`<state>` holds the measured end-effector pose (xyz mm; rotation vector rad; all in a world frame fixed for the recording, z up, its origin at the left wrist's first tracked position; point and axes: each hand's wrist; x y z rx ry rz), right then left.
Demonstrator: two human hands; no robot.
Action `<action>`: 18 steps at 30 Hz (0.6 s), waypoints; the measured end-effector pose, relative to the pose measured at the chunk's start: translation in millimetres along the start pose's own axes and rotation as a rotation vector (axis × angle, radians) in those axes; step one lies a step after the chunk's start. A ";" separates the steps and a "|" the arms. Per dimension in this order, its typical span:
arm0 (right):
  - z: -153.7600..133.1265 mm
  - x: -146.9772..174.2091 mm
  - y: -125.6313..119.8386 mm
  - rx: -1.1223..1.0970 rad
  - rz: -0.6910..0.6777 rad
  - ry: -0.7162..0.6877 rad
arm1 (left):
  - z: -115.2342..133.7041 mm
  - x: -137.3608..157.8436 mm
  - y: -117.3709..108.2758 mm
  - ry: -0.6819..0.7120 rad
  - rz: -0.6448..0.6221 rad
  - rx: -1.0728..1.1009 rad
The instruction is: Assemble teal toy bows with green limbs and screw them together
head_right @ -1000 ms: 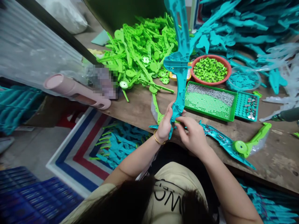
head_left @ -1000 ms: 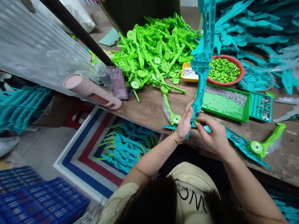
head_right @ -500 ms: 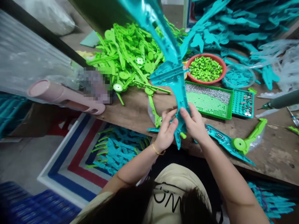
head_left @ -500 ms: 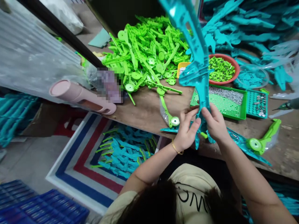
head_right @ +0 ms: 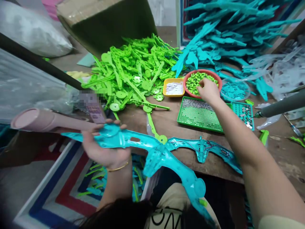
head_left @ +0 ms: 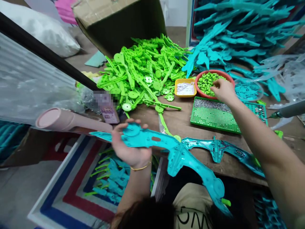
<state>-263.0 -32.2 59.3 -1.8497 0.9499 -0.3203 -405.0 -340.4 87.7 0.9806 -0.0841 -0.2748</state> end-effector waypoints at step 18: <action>-91.9 3.3 83.8 0.028 -0.346 -0.371 | -47.6 96.3 -26.6 -0.564 0.115 0.073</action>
Point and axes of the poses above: each hand's wrist, its own x-axis away from the middle knuckle, its own y-axis out of the palm, z = x × y, and after that the axes turned 14 degrees about x, right-handed
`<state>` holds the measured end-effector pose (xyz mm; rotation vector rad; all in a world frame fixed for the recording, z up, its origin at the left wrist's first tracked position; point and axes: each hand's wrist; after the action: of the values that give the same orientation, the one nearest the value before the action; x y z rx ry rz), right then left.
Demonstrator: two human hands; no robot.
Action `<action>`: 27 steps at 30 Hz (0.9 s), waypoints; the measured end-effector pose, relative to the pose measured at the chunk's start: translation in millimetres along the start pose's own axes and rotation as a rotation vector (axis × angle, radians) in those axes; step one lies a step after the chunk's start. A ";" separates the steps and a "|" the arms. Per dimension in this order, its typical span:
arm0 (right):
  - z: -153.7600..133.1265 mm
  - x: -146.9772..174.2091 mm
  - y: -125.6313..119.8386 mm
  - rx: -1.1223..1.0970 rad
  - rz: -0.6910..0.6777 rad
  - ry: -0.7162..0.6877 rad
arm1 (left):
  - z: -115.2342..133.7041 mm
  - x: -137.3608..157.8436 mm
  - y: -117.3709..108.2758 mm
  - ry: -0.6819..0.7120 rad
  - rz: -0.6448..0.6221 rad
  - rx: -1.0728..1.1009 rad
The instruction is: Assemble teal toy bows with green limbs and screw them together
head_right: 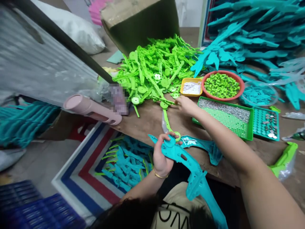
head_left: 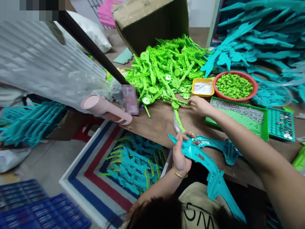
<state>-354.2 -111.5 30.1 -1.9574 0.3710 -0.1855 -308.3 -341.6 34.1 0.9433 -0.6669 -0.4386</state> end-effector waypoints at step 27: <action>-67.2 67.5 -6.8 -0.388 0.161 0.091 | 10.6 -11.8 2.8 0.083 0.109 0.045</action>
<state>-309.6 -190.1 60.7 -2.2910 0.6620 -0.1031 -324.0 -339.2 37.0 0.9577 -0.6520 -0.2873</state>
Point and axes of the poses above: each hand's wrist, its own x-axis away from the middle knuckle, its own y-axis out of the palm, z = x × y, and after that the axes turned 14 degrees about x, right-handed
